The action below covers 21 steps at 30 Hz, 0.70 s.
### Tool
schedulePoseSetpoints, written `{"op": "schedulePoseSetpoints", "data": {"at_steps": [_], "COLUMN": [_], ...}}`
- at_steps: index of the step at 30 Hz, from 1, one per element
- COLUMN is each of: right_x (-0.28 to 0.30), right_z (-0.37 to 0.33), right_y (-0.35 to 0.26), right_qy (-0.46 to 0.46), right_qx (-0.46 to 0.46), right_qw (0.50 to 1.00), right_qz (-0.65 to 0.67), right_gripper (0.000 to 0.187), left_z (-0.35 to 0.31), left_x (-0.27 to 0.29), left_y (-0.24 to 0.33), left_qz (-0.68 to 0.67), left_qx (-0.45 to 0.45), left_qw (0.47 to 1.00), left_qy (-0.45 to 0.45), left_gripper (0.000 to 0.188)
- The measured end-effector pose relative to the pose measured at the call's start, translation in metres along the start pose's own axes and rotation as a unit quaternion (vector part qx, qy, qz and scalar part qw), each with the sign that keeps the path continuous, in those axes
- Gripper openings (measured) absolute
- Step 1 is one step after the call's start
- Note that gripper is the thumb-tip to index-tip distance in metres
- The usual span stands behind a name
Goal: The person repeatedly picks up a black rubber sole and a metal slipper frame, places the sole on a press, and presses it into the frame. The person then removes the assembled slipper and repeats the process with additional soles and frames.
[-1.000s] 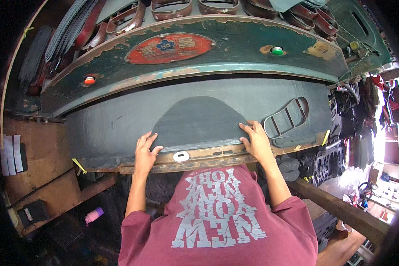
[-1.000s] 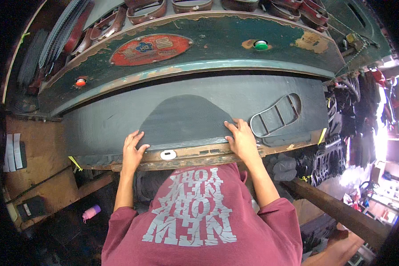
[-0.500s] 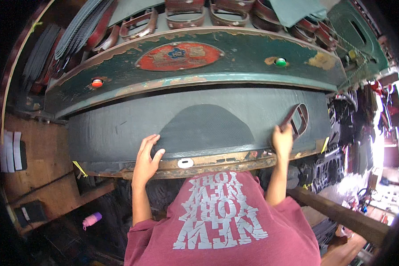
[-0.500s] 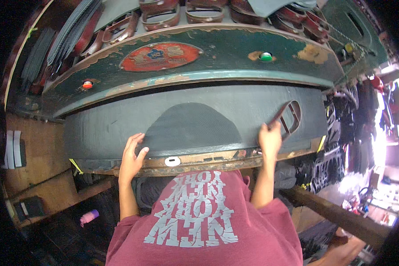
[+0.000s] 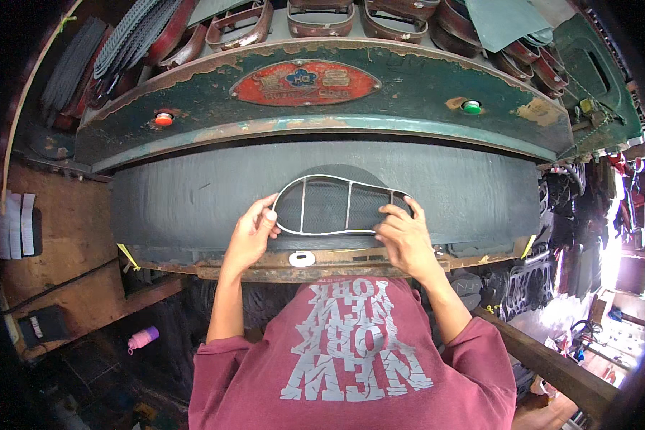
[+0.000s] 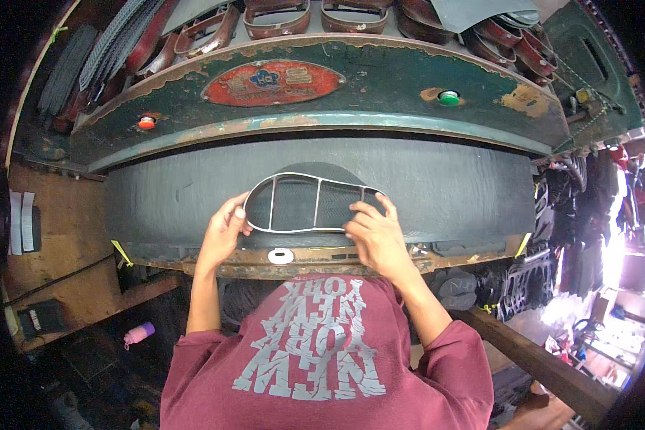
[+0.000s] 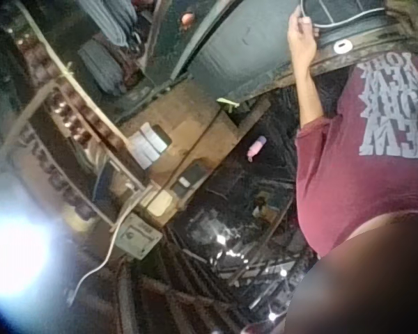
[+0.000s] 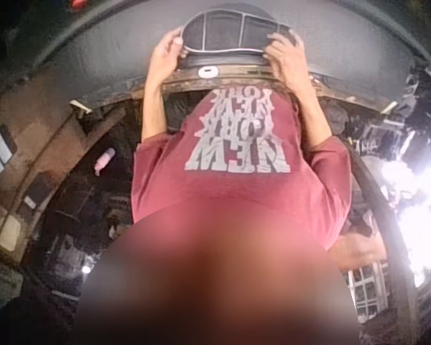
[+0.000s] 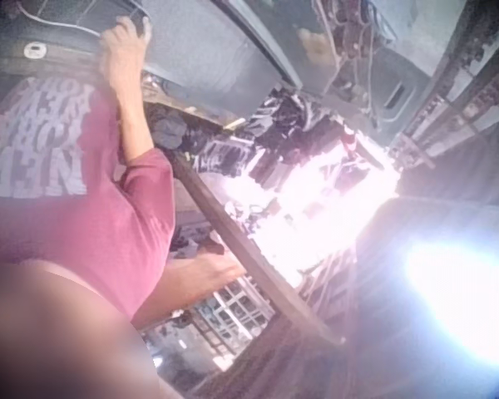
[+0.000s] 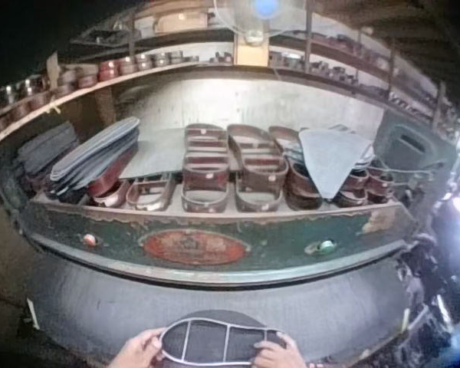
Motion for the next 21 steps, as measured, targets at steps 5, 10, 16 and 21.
{"op": "schedulePoseSetpoints", "data": {"at_steps": [5,10,16,21], "right_x": [-0.029,-0.050,-0.032,-0.048], "right_z": [0.010,0.012,-0.022,-0.037], "right_y": [0.008,0.026,0.071,0.093], "right_qy": [-0.016,-0.067,0.041,0.024], "right_qx": [0.017,0.052,-0.153,-0.228], "right_qw": [1.000,0.996,0.984,0.970], "right_qz": [-0.019,-0.006,0.079,0.075], "right_gripper": [0.014,0.023,0.083,0.089], "left_z": [0.005,0.008,0.014,0.029], "left_x": [0.010,0.007,0.021,0.025], "left_y": [-0.026,-0.044,-0.020,-0.045], "left_qz": [0.078,0.216,0.398,0.339], "left_qx": [0.006,0.022,-0.118,-0.092], "left_qw": [0.996,0.975,0.908,0.935], "left_qy": [0.035,0.042,-0.057,-0.056], "left_gripper": [0.042,0.042,0.061,0.077]}}
Point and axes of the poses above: each hand's wrist, its own z-axis towards the middle knuckle, its own x-axis out of the back of the hand, y = z × x, the point moved 4 cm from there along z, towards the middle knuckle, and after that the axes turned 2 degrees about -z, right-handed, at the moved point
